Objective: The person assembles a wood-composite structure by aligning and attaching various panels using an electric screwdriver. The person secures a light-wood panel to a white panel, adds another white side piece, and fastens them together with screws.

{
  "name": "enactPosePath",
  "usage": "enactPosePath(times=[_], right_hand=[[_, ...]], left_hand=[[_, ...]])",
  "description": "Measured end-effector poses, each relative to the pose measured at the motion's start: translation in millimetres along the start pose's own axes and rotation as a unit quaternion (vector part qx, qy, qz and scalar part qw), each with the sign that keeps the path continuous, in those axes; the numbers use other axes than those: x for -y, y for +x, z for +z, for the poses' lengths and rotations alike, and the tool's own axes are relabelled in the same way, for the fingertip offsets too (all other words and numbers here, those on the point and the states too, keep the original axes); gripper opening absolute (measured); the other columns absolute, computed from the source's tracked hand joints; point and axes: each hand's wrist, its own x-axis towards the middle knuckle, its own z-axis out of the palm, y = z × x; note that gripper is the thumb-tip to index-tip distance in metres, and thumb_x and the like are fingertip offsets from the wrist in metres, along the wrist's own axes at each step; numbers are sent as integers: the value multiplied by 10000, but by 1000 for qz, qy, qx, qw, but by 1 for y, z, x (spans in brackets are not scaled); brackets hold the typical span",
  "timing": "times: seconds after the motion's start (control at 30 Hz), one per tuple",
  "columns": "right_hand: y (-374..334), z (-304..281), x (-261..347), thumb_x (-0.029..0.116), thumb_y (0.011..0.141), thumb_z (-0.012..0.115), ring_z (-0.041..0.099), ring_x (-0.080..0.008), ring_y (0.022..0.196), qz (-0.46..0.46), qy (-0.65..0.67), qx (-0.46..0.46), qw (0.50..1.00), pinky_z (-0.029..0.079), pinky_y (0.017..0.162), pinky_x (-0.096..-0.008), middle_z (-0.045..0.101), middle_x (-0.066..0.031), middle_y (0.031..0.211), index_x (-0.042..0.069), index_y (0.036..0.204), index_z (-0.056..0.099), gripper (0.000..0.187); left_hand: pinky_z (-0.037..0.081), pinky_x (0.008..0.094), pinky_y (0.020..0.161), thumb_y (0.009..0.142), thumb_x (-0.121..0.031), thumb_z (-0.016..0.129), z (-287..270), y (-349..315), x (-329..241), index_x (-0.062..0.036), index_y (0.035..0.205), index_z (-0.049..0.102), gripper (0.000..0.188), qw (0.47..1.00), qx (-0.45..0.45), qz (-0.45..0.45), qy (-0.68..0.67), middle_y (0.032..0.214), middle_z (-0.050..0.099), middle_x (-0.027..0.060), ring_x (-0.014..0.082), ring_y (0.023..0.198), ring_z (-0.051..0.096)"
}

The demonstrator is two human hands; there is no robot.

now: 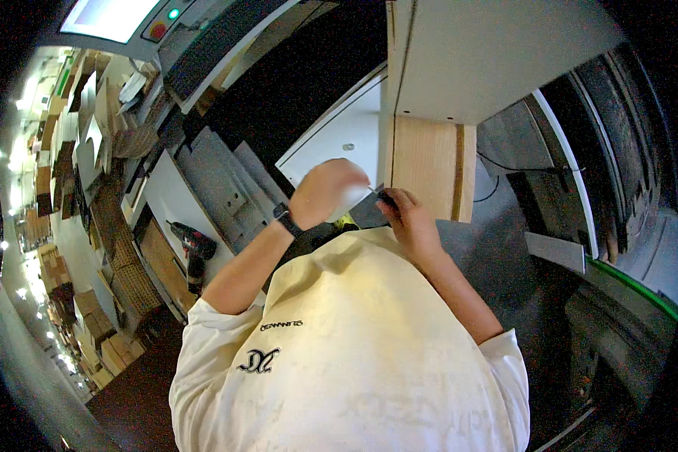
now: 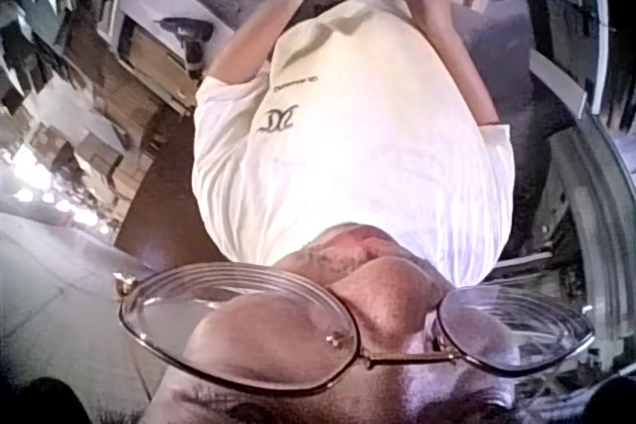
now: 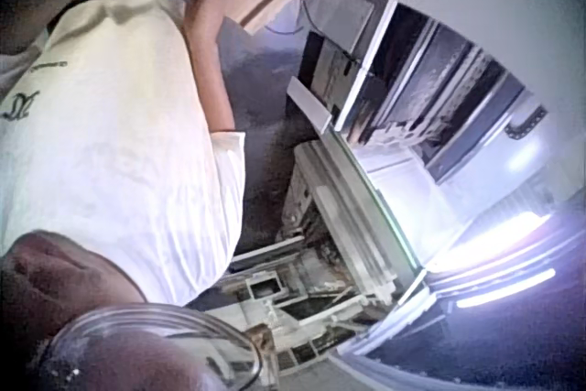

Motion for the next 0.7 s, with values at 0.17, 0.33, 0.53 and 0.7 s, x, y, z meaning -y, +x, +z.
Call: enactPosePath(times=[0.17,0.33,0.53,0.7], right_hand=[[-22,-16,-27,168,1047,563,479,-91,581,134,84,-55,986,394,532,-270,558,-36,710,0,1147,633,208],[-37,-18,-36,200,1080,509,391,-29,564,210,199,-91,953,317,491,-226,453,49,689,24,1198,622,240],[-28,-16,-28,189,1069,527,453,-76,637,203,245,-94,943,381,568,-250,513,-14,756,9,1247,606,265],[-13,-22,-15,156,1026,593,576,-207,728,128,130,-122,976,491,700,-322,641,-176,882,-22,1215,616,261]], left_hand=[[515,428,904,912,-229,696,21,29,44,-103,1185,681,301,973,-71,-119,183,1130,643,126,305,1031,614],[546,406,804,865,-185,736,34,43,73,-91,1106,710,261,964,-48,-108,238,963,689,105,315,916,653],[519,269,691,984,-226,675,49,69,33,-57,1123,714,222,881,-36,-280,-380,979,740,24,122,787,647],[501,224,708,1002,-225,661,57,73,18,-42,1143,716,237,830,-16,-290,-477,981,736,3,66,800,617]])
